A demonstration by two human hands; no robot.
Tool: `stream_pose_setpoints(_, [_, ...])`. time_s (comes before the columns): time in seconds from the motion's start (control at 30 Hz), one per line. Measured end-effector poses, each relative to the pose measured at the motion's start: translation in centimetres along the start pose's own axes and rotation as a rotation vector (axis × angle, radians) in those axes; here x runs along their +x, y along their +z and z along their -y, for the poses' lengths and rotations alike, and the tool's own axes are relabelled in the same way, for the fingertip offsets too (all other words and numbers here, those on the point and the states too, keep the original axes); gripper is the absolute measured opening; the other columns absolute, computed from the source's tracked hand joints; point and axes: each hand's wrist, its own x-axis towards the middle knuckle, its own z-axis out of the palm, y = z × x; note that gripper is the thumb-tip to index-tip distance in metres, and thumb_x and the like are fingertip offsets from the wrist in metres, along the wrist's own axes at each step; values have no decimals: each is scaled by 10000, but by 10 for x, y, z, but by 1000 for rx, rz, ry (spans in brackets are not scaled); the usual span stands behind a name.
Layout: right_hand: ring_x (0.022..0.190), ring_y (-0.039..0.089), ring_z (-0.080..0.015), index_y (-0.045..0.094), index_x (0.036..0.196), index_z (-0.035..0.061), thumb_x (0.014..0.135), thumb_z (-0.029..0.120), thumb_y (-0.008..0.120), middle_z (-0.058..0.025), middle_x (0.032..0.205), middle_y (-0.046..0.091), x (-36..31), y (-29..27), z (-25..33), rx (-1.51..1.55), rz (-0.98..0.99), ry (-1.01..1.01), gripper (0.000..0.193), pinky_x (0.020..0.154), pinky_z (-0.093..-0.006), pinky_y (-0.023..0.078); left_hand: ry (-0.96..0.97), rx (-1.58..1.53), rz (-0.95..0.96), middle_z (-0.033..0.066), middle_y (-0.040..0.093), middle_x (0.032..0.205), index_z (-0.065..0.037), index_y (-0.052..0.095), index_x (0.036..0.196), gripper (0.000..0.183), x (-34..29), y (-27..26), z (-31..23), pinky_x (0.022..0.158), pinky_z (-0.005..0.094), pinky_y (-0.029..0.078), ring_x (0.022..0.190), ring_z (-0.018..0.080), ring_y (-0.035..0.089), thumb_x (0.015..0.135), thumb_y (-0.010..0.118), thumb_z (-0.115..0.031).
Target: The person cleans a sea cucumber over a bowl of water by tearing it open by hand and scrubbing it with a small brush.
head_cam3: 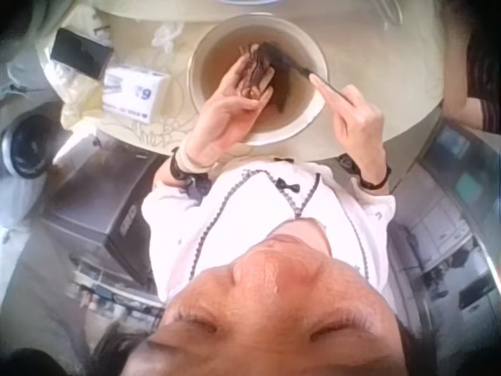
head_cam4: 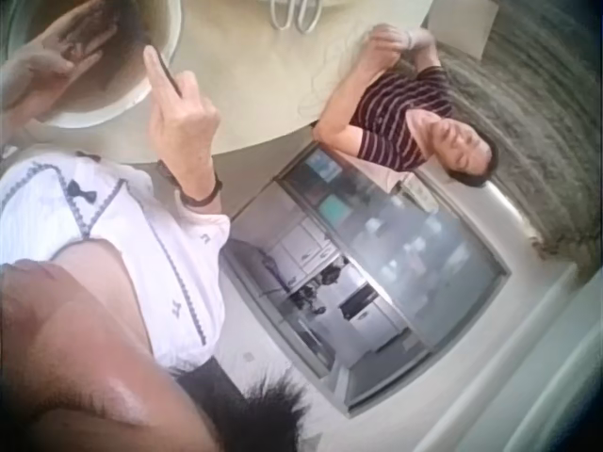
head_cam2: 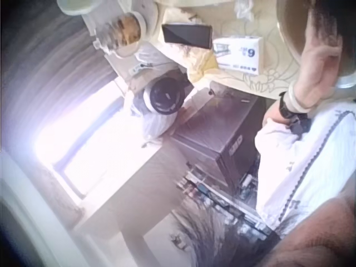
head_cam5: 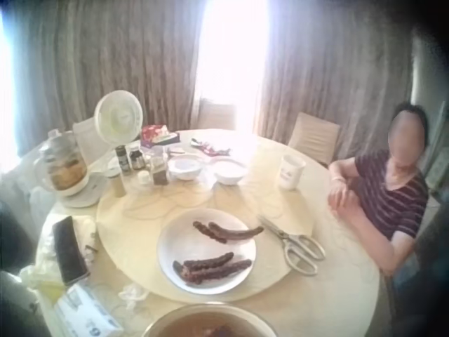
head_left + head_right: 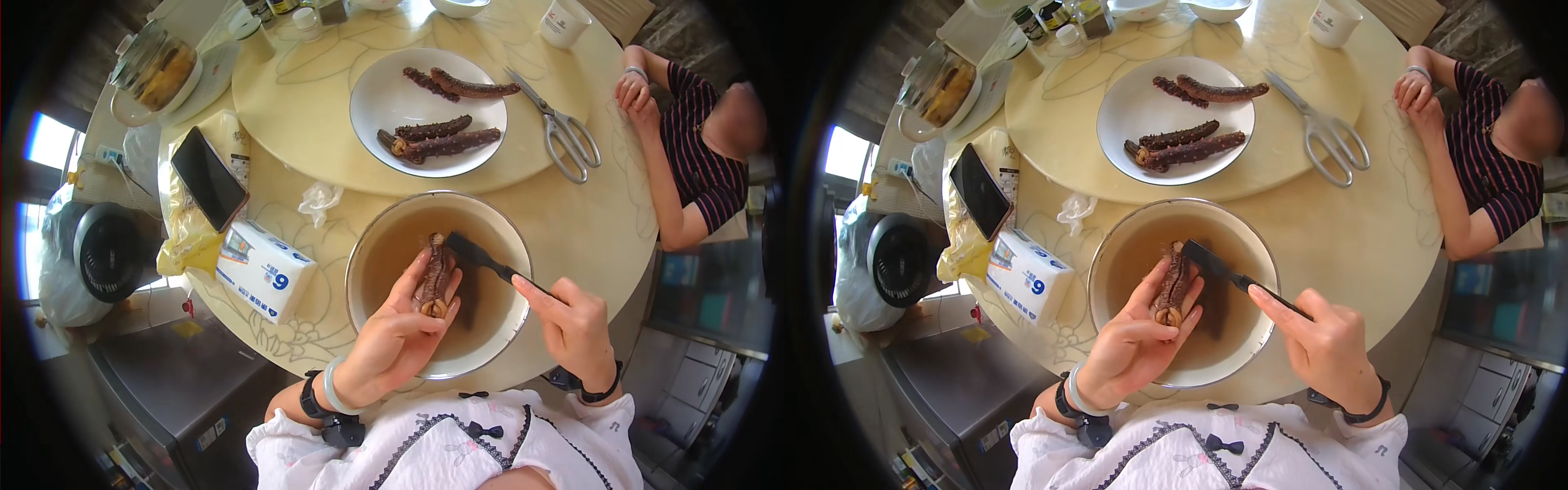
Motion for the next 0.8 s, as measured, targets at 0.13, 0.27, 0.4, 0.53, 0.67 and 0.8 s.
stream_pose_setpoints(0.13, [486, 473, -194, 724, 1296, 195, 759, -22, 652, -41, 691, 429, 0, 2, 2, -116, -5, 15, 584, 468, -339, 410, 6, -71, -3, 94, 302, 1636, -83, 244, 1599, 893, 0, 2, -1, 1262, 431, 234, 1527, 270, 289, 763, 394, 193])
stream_pose_setpoints(0.27, [517, 463, -219, 736, 1264, 130, 796, -39, 652, -76, 683, 394, 4, 4, 11, -40, 8, 59, 505, 501, -356, 395, 36, -132, -34, 121, 321, 1623, -33, 260, 1579, 846, 2, 1, 0, 1266, 452, 238, 1525, 298, 287, 758, 397, 114])
stream_pose_setpoints(0.4, [508, 463, -224, 736, 1263, 129, 790, -31, 647, -72, 684, 410, -3, -6, 15, 212, 152, -10, 508, 493, -359, 394, 56, -250, -39, 198, 333, 1604, 26, 280, 1554, 825, 4, -2, -1, 1272, 457, 220, 1524, 319, 282, 739, 382, 101])
stream_pose_setpoints(0.53, [498, 469, -227, 744, 1251, 135, 767, -27, 640, -61, 682, 446, -4, 3, 15, 53, 64, -15, 521, 480, -351, 397, 52, -233, -25, 238, 326, 1596, 49, 297, 1538, 821, 4, -5, -2, 1279, 471, 204, 1523, 337, 275, 723, 375, 112])
stream_pose_setpoints(0.67, [500, 476, -225, 746, 1248, 147, 753, -32, 649, -55, 684, 453, -8, -7, 24, 145, 158, -55, 535, 481, -350, 408, 49, -225, -32, 242, 326, 1594, 70, 310, 1523, 813, 4, 0, -4, 1283, 484, 202, 1518, 360, 268, 714, 368, 124])
stream_pose_setpoints(0.8, [497, 473, -214, 748, 1251, 157, 744, -33, 659, -52, 666, 436, -4, 6, 18, 30, 40, 6, 548, 480, -353, 405, 11, -305, -20, 247, 327, 1590, 81, 301, 1522, 817, 3, -4, -4, 1277, 495, 224, 1519, 359, 266, 709, 360, 137])
